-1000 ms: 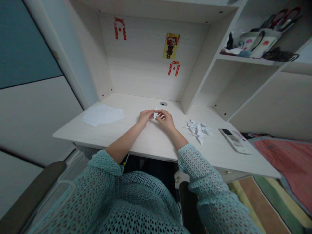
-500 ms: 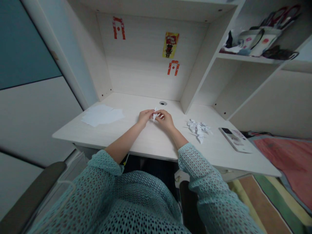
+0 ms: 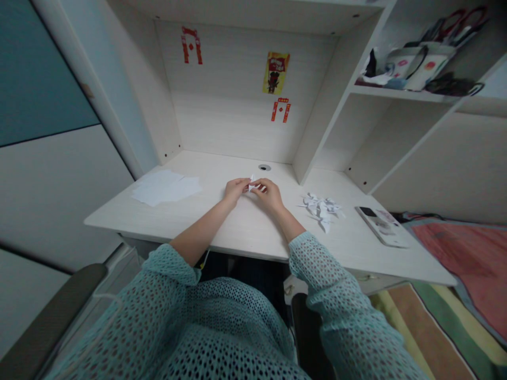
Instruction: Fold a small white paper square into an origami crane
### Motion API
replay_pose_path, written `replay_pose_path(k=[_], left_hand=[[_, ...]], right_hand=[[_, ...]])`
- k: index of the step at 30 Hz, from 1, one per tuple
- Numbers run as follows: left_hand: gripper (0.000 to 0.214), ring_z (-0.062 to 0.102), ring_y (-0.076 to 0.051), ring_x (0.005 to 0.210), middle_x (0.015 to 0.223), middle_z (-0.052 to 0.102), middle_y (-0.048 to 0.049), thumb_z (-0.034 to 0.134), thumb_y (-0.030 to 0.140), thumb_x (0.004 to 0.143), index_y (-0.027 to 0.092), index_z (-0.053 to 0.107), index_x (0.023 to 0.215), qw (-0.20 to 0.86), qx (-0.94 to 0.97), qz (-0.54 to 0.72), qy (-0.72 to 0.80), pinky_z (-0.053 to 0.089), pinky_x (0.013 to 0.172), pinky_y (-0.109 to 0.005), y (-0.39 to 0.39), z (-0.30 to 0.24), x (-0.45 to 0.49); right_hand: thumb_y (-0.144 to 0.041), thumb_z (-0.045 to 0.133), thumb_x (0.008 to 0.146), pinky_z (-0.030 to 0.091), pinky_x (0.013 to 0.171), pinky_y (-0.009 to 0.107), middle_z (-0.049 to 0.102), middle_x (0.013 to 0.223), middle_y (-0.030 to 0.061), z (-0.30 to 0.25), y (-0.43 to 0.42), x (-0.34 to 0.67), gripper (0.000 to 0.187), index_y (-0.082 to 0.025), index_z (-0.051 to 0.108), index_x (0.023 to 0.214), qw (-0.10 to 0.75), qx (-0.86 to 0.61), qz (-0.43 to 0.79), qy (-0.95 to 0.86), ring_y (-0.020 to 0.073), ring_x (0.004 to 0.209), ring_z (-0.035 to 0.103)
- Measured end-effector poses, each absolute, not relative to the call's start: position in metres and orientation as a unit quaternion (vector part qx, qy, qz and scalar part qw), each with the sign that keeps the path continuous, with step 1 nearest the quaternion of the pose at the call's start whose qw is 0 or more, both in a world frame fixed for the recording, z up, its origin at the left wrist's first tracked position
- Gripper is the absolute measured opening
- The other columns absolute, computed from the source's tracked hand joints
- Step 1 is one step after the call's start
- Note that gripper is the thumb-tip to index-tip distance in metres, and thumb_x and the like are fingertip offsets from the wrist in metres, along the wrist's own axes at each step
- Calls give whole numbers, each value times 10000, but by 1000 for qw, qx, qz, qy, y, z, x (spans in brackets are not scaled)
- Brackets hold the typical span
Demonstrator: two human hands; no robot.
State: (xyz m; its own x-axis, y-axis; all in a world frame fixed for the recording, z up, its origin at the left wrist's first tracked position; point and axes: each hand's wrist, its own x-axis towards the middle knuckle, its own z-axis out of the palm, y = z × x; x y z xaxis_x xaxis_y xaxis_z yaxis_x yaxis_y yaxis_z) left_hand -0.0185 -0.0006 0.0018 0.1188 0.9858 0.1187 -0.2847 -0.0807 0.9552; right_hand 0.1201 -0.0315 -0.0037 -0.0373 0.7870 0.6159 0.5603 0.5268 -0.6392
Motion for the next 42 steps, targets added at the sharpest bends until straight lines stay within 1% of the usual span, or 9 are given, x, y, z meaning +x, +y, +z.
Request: replay_pose_path(k=[5, 8, 13, 16, 19, 26, 31, 38, 42], left_hand=[[222, 603, -159, 700, 720, 676, -63, 718, 335, 633, 141, 703, 739, 563, 489, 544, 384, 456, 731, -308, -1, 3, -19], [225, 600, -147, 681, 725, 677, -62, 718, 338, 629, 140, 697, 734, 568, 484, 542, 386, 455, 706, -290, 0, 3, -19], [230, 560, -105, 600, 671, 654, -40, 714, 340, 623, 132, 688, 719, 583, 485, 534, 375, 446, 648, -253, 2, 2, -19], [233, 548, -98, 580, 643, 645, -34, 720, 340, 610, 129, 684, 700, 585, 492, 521, 379, 442, 637, -245, 1, 1, -18], [236, 566, -108, 613, 657, 654, -39, 723, 344, 603, 132, 683, 699, 583, 497, 513, 387, 437, 631, -238, 0, 2, -17], [212, 591, -124, 663, 694, 675, -55, 710, 327, 623, 133, 687, 706, 571, 509, 507, 397, 446, 657, -244, -3, 3, -16], [234, 595, -125, 664, 706, 681, -55, 702, 340, 643, 126, 689, 737, 556, 520, 514, 395, 452, 663, -244, -3, 4, -18], [238, 645, -160, 762, 783, 707, -85, 684, 342, 676, 133, 691, 790, 566, 508, 516, 393, 458, 709, -259, -3, 5, -19], [236, 653, -171, 784, 809, 710, -87, 662, 342, 694, 138, 693, 810, 549, 521, 514, 403, 459, 696, -260, -2, 4, -18]], right_hand=[[-390, 654, 743, 441, 599, 273, 645, 800, 22, -1, -34, 120, 169, -230, 683, 791, 527, -464, 112, -703, 143, 675, 566], [-402, 647, 746, 441, 590, 267, 639, 786, 29, 1, -35, 119, 190, -217, 683, 772, 540, -462, 113, -695, 143, 674, 564], [-272, 631, 738, 444, 616, 252, 629, 816, 17, 0, -35, 119, 131, -224, 686, 846, 521, -458, 106, -712, 129, 687, 554], [-210, 617, 732, 434, 632, 248, 611, 774, 4, -1, -34, 120, 120, -224, 693, 823, 515, -460, 85, -719, 121, 665, 539], [-257, 632, 745, 419, 621, 251, 593, 722, 5, 0, -34, 121, 79, -215, 698, 759, 523, -469, 78, -707, 121, 637, 525], [-402, 684, 712, 387, 601, 258, 591, 662, 1, 1, -33, 123, 199, -206, 695, 678, 529, -491, 93, -686, 125, 614, 507], [-377, 682, 712, 387, 597, 259, 632, 670, 13, -2, -30, 124, 184, -201, 723, 744, 536, -489, 118, -678, 135, 631, 537], [-355, 604, 769, 427, 658, 268, 706, 836, 37, -3, -30, 123, 208, -217, 728, 863, 540, -472, 144, -682, 148, 703, 589], [-397, 615, 749, 430, 638, 268, 713, 827, 38, -2, -30, 121, 239, -206, 728, 837, 553, -479, 164, -662, 153, 685, 595]])
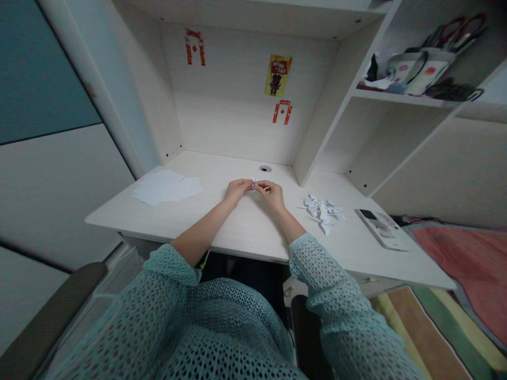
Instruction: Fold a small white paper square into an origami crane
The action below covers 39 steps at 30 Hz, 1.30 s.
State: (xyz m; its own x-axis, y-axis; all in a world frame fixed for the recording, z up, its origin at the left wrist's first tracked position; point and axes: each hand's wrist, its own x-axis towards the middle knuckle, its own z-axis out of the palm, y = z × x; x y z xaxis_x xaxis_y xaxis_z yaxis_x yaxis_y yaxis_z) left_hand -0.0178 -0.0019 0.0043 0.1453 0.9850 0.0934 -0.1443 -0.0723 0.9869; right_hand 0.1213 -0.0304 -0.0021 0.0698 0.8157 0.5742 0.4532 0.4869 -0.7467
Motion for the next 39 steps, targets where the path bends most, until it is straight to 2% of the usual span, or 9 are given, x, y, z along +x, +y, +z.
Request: replay_pose_path(k=[4, 8, 16, 22, 39], left_hand=[[203, 648, -164, 736, 777, 706, -75, 651, 320, 702, 139, 686, 787, 507, 556, 516, 409, 469, 660, -257, 1, 2, -15], [193, 645, -152, 719, 776, 705, -70, 639, 303, 713, 138, 681, 805, 483, 578, 522, 400, 475, 652, -248, 5, -2, -16], [240, 651, -166, 768, 834, 711, -80, 627, 333, 717, 139, 687, 845, 484, 556, 531, 418, 458, 642, -241, 4, 1, -19], [218, 657, -176, 766, 807, 709, -80, 629, 320, 725, 142, 681, 840, 491, 568, 521, 405, 467, 695, -271, -5, 8, -18], [174, 650, -157, 737, 827, 710, -85, 637, 297, 755, 137, 670, 815, 492, 578, 514, 399, 483, 705, -266, -6, 9, -16]], right_hand=[[-453, 650, 700, 412, 598, 267, 700, 738, 40, -2, -29, 123, 282, -187, 727, 749, 550, -509, 169, -641, 157, 648, 585], [-466, 668, 674, 416, 586, 271, 696, 720, 52, -5, -26, 125, 307, -174, 731, 742, 558, -511, 185, -627, 162, 636, 587], [-427, 639, 723, 456, 684, 277, 719, 844, 49, -5, -25, 123, 254, -211, 737, 814, 555, -466, 204, -658, 168, 739, 618], [-440, 633, 722, 448, 632, 266, 719, 818, 55, 1, -30, 120, 286, -181, 728, 795, 566, -492, 212, -627, 164, 697, 617], [-452, 682, 665, 461, 645, 274, 711, 772, 69, 1, -29, 123, 305, -161, 700, 755, 586, -513, 197, -595, 165, 657, 621]])
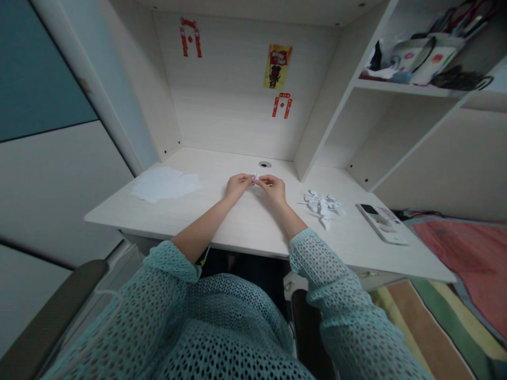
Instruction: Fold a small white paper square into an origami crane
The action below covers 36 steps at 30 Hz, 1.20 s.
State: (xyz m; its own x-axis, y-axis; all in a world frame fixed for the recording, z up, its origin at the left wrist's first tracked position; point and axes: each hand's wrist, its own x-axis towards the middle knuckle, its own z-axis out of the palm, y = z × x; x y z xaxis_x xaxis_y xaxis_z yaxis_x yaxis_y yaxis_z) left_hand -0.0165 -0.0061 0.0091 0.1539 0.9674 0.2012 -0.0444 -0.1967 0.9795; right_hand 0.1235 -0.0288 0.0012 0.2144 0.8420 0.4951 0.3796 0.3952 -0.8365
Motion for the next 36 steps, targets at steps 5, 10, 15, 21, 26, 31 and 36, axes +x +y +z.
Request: replay_pose_path(k=[5, 10, 15, 21, 26, 31, 36], left_hand=[[201, 643, -155, 730, 768, 707, -68, 636, 341, 749, 144, 672, 771, 478, 585, 511, 409, 483, 688, -254, -8, 11, -18], [189, 646, -157, 737, 771, 710, -74, 672, 319, 718, 139, 676, 777, 491, 577, 513, 404, 487, 702, -261, -9, 12, -17], [227, 657, -154, 740, 837, 713, -89, 677, 333, 718, 135, 679, 829, 510, 564, 512, 400, 477, 712, -259, -8, 12, -16], [374, 666, -166, 756, 804, 707, -83, 712, 342, 689, 146, 641, 1000, 513, 549, 517, 411, 468, 672, -238, -8, 12, -17], [506, 669, -171, 761, 788, 706, -70, 718, 363, 682, 170, 587, 1130, 504, 559, 525, 398, 475, 687, -254, -8, 11, -18], [327, 667, -176, 755, 833, 710, -102, 683, 328, 714, 131, 666, 975, 506, 569, 516, 393, 479, 717, -273, -4, 8, -18], [302, 661, -172, 768, 844, 711, -101, 690, 321, 702, 133, 671, 937, 502, 570, 512, 402, 477, 705, -263, -2, 7, -18]], right_hand=[[-463, 707, 633, 467, 633, 275, 707, 755, 71, 1, -28, 123, 332, -161, 689, 769, 589, -515, 212, -586, 170, 645, 630], [-475, 666, 683, 457, 625, 276, 719, 781, 62, 2, -31, 124, 311, -184, 720, 779, 571, -527, 174, -606, 170, 652, 622], [-435, 585, 787, 442, 644, 283, 724, 866, 34, 3, -36, 123, 268, -244, 739, 892, 547, -529, 99, -641, 156, 649, 590], [-406, 551, 823, 447, 680, 292, 711, 882, 40, 4, -38, 121, 273, -251, 725, 966, 531, -520, 64, -666, 153, 659, 565], [-430, 557, 810, 446, 654, 284, 707, 874, 28, 4, -38, 121, 328, -248, 690, 1048, 535, -531, 74, -653, 147, 642, 560], [-451, 564, 797, 450, 648, 280, 702, 838, 25, 3, -36, 122, 337, -243, 692, 1028, 540, -529, 86, -649, 147, 637, 568], [-434, 556, 803, 440, 639, 268, 694, 822, 22, 2, -36, 123, 319, -242, 684, 1024, 535, -526, 86, -656, 144, 640, 569]])
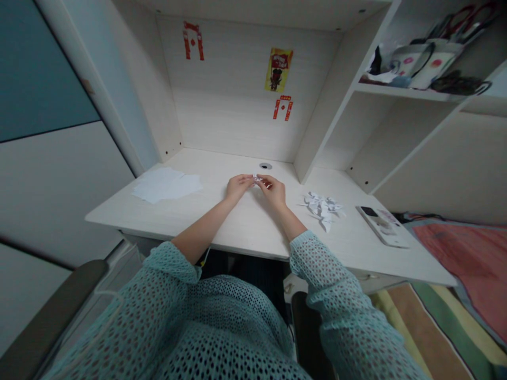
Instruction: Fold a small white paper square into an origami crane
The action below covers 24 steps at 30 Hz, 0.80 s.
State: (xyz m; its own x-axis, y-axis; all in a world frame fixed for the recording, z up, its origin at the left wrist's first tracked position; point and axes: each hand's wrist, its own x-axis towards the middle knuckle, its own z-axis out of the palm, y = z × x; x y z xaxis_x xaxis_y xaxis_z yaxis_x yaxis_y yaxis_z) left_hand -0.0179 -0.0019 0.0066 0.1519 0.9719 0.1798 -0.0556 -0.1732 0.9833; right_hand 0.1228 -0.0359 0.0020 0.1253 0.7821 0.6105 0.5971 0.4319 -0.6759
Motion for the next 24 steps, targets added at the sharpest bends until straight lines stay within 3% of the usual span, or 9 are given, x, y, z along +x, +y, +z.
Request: replay_pose_path(k=[24], left_hand=[[162, 627, -132, 697, 766, 690, -58, 643, 241, 728, 141, 627, 856, 504, 565, 516, 401, 465, 669, -239, -7, 10, -17]], right_hand=[[-381, 575, 786, 426, 611, 246, 671, 759, 0, 1, -36, 119, 296, -243, 650, 1037, 516, -538, 80, -662, 133, 624, 573]])
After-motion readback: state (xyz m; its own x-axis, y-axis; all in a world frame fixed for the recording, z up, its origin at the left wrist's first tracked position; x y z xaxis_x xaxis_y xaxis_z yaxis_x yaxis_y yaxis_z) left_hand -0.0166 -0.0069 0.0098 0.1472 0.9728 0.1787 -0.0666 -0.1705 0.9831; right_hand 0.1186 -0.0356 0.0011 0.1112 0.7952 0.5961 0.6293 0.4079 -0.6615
